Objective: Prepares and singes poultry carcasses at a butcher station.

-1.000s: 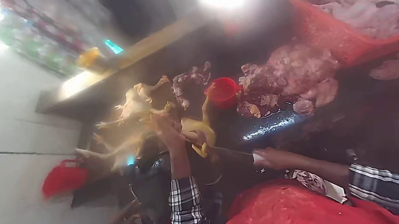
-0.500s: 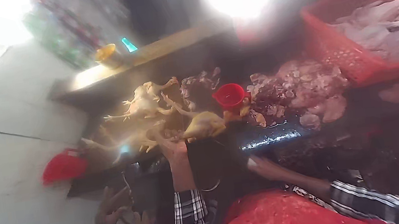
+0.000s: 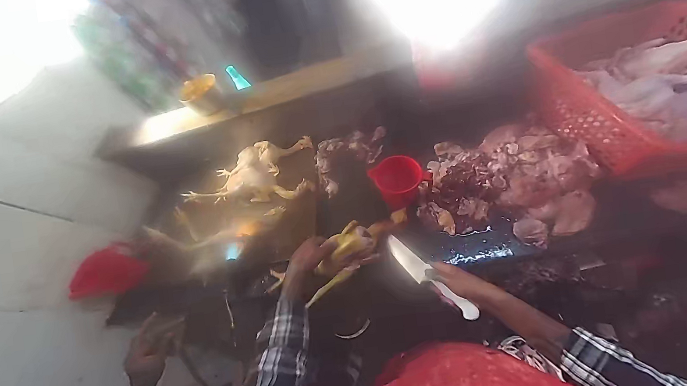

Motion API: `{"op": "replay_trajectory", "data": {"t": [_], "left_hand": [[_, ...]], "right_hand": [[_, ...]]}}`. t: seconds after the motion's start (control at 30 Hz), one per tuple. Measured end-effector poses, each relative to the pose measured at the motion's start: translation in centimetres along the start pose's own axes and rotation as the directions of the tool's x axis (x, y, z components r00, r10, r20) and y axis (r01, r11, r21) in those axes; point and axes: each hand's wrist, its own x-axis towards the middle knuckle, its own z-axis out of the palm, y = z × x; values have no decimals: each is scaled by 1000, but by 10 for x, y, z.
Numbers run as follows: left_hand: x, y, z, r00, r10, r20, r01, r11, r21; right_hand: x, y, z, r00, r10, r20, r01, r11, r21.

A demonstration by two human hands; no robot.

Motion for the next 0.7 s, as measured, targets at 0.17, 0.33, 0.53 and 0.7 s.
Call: {"op": "replay_trajectory", "data": {"t": [0.17, 0.33, 0.53, 0.7], "left_hand": [[-63, 0, 46, 920, -163, -356, -87, 801, -592], [-56, 24, 125, 858, -225, -461, 67, 940, -333], [-55, 45, 142, 848, -262, -460, 126, 944, -305], [-63, 32, 149, 824, -274, -496, 100, 932, -349]], "right_hand": [[-1, -1, 19, 998, -46, -53, 46, 999, -3], [11, -15, 27, 946, -261, -191, 90, 780, -619], [72, -123, 93, 945, -326, 16, 69, 150, -986], [105, -145, 107, 978, -210, -7, 38, 211, -977]]}}
